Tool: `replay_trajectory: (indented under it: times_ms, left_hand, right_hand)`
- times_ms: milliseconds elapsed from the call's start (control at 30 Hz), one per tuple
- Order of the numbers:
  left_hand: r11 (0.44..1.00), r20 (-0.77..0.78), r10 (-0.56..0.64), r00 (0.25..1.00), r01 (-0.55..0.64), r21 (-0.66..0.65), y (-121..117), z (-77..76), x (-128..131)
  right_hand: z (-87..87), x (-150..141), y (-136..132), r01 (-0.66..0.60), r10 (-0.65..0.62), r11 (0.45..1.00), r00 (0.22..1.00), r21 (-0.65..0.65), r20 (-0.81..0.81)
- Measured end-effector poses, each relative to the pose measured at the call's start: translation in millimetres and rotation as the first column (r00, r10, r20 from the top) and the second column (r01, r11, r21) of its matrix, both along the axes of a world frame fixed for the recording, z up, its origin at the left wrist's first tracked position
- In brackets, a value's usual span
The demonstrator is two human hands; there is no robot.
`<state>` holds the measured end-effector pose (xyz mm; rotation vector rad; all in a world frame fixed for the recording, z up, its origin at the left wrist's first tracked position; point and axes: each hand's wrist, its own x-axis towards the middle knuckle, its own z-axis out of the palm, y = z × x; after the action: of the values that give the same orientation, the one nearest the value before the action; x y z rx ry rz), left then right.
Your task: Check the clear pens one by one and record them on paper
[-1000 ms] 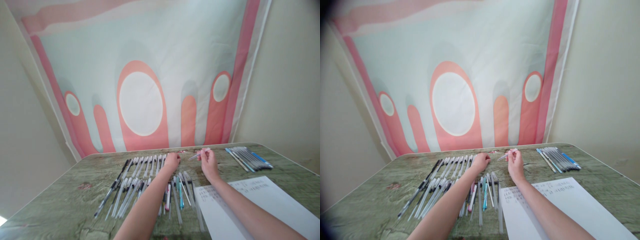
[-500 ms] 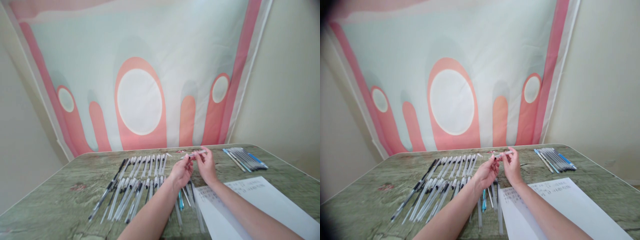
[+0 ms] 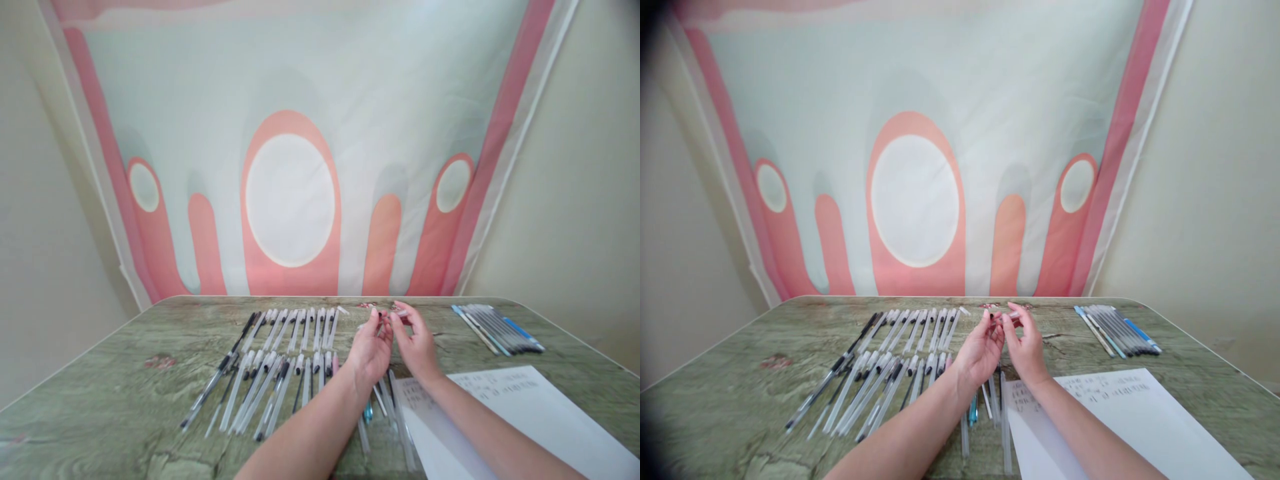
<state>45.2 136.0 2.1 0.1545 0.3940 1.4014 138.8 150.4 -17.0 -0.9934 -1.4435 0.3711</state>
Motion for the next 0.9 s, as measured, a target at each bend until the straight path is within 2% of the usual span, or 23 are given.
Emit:
replay_trajectory:
  times_ms: [133,233,333,467,700,800,900]
  left_hand:
    - [1.0,-0.016,0.004,1.0,-0.004,-0.001,0.5,-2.6,-1.9]
    - [1.0,-0.035,-0.002,0.999,0.003,0.012,0.3,-4.8,-1.0]
    - [0.999,-0.048,-0.008,0.999,0.01,0.048,-0.8,-6.0,0.7]
    - [0.995,-0.044,-0.009,0.999,0.013,0.097,-2.3,-5.4,1.3]
    - [0.998,-0.114,0.015,0.993,-0.007,0.067,-4.8,-0.1,1.9]
    - [1.0,-0.081,0.015,0.997,-0.013,0.023,-4.5,2.0,0.5]
    - [1.0,-0.034,0.009,0.999,-0.008,0.012,-2.5,3.1,-3.1]
  right_hand:
    - [8.7,1.6,-2.8,0.039,-0.052,0.987,0.995,0.154,0.08]
    - [18.0,2.0,-6.9,0.009,-0.06,0.966,0.98,0.259,0.192]
    - [22.7,1.7,-9.1,-0.047,-0.047,0.958,0.947,0.284,0.317]
    - [22.1,1.6,-7.2,-0.058,-0.057,0.956,0.925,0.288,0.376]
    - [29.6,0.7,-10.6,-0.066,-0.033,0.957,0.942,0.283,0.333]
    - [37.6,1.0,-13.0,-0.074,0.004,0.962,0.966,0.264,0.257]
    - [47.7,6.8,-10.9,-0.118,0.099,0.979,0.988,0.167,0.119]
